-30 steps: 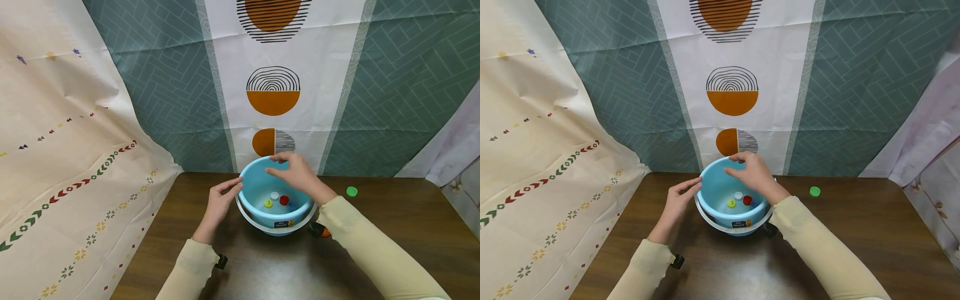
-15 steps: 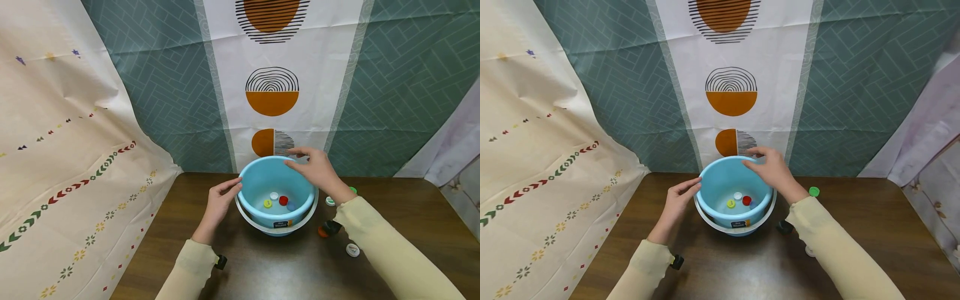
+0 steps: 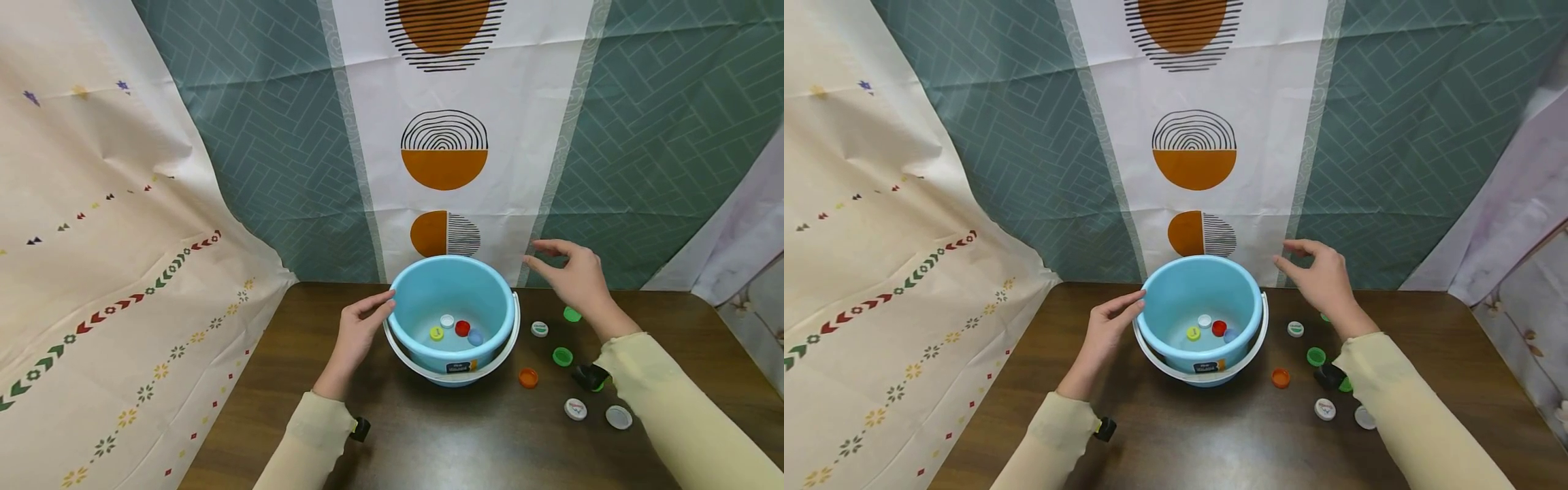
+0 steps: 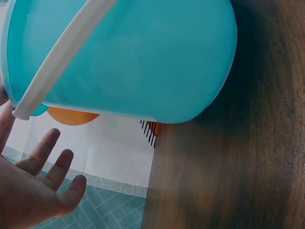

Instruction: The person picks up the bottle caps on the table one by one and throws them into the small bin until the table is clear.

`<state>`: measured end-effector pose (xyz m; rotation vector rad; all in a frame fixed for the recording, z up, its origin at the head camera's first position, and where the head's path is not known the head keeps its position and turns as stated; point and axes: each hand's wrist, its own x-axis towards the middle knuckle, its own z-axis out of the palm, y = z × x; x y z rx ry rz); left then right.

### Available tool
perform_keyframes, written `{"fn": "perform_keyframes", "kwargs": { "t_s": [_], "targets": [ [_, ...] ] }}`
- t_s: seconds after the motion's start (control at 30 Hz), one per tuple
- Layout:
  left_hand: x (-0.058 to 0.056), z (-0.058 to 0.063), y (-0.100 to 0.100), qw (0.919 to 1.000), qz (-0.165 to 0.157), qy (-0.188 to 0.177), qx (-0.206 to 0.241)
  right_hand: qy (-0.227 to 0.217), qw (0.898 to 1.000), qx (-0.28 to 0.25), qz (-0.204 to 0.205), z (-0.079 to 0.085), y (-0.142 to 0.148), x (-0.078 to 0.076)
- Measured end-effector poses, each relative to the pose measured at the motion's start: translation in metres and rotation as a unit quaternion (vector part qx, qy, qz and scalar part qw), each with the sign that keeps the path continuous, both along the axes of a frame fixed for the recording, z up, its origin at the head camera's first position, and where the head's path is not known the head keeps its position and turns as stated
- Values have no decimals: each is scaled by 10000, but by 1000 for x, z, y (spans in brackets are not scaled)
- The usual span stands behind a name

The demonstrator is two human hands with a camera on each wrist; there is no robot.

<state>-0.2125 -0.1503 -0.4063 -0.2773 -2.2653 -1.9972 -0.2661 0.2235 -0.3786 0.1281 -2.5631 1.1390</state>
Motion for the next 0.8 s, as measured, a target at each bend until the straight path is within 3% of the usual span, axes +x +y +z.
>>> {"fn": "perform_keyframes", "kwargs": {
  "t_s": [0.4, 0.67, 0.8],
  "targets": [
    [3, 1, 0, 10000, -6, -17, 16, -538, 9971, -216, -501, -48, 58, -4],
    [2, 0, 0, 10000, -9, 3, -34, -1235, 9919, 140, -279, -70, 79, -2],
    [3, 1, -1, 10000, -44, 46, -68, -1378, 9900, 255, -147, -82, 88, 0]
  ]
}}
